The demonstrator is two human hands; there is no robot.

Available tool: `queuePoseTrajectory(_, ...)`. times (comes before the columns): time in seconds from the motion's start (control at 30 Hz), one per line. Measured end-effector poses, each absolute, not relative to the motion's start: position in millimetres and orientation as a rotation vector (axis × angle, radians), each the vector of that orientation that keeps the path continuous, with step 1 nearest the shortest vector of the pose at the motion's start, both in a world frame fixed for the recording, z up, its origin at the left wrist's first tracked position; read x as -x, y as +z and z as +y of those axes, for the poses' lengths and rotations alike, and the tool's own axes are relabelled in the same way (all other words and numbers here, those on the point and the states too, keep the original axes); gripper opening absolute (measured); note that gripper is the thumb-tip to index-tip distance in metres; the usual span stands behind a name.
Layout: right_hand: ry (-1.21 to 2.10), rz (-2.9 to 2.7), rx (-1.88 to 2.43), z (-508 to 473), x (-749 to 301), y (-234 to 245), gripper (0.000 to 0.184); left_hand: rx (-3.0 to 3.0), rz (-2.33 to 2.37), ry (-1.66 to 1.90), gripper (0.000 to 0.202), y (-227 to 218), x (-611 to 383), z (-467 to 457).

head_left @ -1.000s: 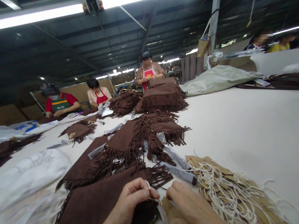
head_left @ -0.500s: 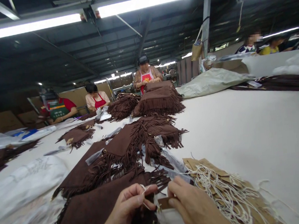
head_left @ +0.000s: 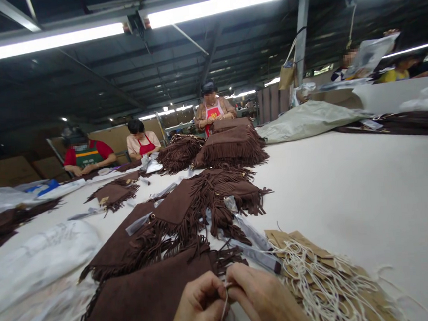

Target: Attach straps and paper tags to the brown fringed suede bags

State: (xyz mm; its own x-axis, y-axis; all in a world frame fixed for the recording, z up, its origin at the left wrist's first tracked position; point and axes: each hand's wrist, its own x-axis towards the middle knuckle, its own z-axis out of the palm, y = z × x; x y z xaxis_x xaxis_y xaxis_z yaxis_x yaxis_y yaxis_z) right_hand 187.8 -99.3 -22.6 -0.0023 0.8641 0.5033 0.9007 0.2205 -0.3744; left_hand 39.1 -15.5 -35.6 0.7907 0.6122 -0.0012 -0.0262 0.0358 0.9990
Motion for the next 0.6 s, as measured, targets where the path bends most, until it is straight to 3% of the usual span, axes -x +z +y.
queuePoseTrajectory(0.2, -0.227, -1.983, 1.545, -100, -184, -20, 0.011, -1.469, 0.408, 0.502, 0.039, -38, -41, -18)
queuePoseTrajectory(0.37, 0.135, -1.695, 1.371, -99, -185, -24, 0.024, -1.418, 0.548, 0.431, 0.032, -17, -42, -19)
queuePoseTrajectory(0.6, 0.466, -1.256, 1.385, -91, -179, -44, 0.03, -1.422, 0.694, 0.46, 0.029, -17, -41, -20)
